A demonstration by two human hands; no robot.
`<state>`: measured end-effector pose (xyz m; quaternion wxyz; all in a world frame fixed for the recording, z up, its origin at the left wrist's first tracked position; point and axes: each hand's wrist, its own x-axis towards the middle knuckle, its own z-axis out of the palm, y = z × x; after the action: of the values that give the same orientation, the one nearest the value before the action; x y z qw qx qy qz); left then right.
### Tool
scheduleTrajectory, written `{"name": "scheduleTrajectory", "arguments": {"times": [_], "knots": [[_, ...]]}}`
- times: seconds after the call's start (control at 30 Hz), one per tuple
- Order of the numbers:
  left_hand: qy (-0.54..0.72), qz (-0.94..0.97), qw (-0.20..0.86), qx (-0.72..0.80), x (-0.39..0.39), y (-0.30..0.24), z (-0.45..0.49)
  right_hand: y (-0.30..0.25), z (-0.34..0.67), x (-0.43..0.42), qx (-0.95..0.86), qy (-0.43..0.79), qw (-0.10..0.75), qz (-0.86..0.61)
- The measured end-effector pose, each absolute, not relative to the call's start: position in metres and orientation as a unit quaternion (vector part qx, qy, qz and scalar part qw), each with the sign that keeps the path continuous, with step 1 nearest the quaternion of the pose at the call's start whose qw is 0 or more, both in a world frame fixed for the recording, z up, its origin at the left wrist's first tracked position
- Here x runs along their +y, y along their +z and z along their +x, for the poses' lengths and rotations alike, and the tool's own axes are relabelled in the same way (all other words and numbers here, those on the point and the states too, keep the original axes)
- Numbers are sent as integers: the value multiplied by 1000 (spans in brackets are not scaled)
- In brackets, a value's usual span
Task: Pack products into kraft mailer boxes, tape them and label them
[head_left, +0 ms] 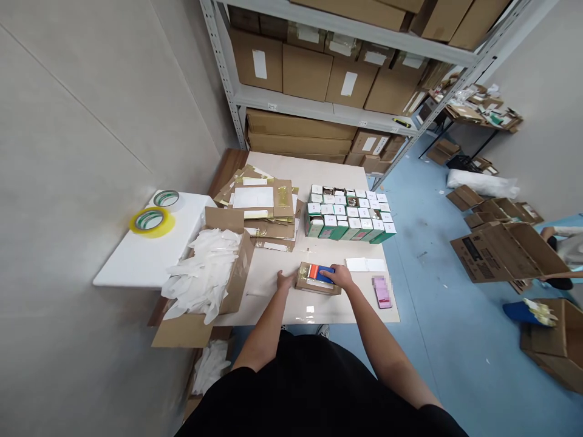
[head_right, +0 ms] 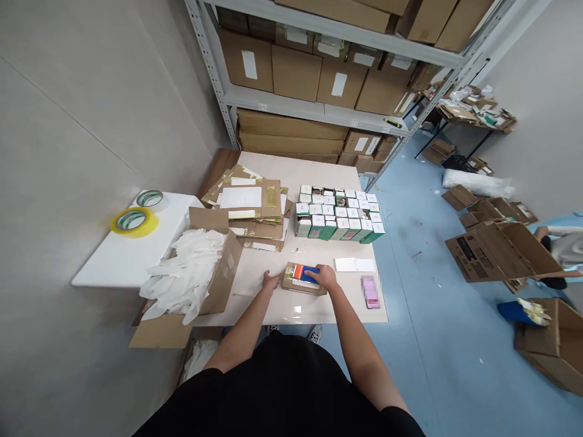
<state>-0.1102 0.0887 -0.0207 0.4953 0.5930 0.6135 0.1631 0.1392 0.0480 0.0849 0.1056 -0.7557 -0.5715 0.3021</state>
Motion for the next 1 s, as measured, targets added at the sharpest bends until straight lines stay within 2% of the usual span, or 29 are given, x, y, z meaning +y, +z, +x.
{"name": "scheduleTrajectory", "arguments": {"times": [0.13, 0.3, 0.47, 0.8, 1.0], "knots": [[194, 516, 491, 674, 84, -17, -104, 98, 137, 57, -582, 319, 17, -748], [214, 492, 500, 680, 85, -10, -93, 114, 137, 68, -584, 338, -30, -737], [194, 490, 481, 700, 84, -3, -89, 116, 132, 73, -580, 308, -76, -750], [127, 532, 425, 722, 75, 9, -65, 116, 141, 68, -559, 318, -96, -759], [103, 553, 403, 722, 69, 11, -53, 118, 202, 45, -538, 285, -114, -785]]}}
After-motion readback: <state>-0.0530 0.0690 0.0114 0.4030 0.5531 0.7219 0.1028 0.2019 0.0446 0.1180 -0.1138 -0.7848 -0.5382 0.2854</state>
